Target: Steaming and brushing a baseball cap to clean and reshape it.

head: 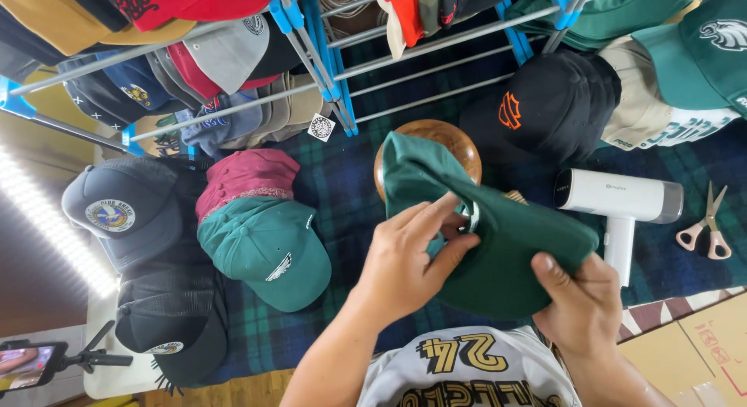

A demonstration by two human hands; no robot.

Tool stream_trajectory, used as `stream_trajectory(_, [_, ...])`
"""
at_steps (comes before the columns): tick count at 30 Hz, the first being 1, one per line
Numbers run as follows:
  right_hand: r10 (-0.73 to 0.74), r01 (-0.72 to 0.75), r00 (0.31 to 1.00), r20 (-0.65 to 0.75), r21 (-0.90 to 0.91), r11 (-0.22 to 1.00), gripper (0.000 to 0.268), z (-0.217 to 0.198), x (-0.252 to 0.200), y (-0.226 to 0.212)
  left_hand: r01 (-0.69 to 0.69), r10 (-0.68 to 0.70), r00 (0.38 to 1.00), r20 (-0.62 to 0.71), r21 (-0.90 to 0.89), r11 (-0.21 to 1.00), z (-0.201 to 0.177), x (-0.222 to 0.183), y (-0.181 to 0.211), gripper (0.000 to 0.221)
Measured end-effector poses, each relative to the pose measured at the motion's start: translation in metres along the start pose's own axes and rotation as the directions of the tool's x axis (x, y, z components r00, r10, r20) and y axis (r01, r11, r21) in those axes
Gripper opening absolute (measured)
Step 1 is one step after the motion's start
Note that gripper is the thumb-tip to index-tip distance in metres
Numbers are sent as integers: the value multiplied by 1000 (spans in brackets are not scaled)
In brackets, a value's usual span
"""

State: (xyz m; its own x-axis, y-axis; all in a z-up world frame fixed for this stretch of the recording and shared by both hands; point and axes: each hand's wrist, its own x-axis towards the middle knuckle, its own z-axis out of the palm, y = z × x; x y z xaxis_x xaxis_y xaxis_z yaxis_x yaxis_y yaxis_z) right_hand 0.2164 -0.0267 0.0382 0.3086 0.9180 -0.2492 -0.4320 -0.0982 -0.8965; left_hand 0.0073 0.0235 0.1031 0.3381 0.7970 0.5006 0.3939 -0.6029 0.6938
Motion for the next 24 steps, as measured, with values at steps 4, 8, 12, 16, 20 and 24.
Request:
stream_trajectory(4, [49,-37,994,-97,122,992,42,-20,27,7,-11,71,985,-159,352,936,-21,1,-12,37])
stream_trajectory(8, [-31,36,997,-67,67,997,43,-31,42,2,153,109,931,-349,643,750,-53,-4,-32,27])
stream_trajectory(12, [-28,23,999,32,148,989,47,-8,33,-2,194,244,860,-449,728,658,-43,7,-23,27])
stream_trajectory(16, [-19,23,999,-46,76,997,42,-1,30,-5,-243,409,902,-140,618,748,-14,0,-10,7])
stream_trajectory(20, [-377,383,924,68,-149,912,40,-10,30,-9,98,-140,987,75,411,906,-36,17,-38,60])
stream_trajectory(24, [-778,896,427,460,-332,295,25,14,37,-31,238,-49,966,252,-808,539,-49,27,-81,59])
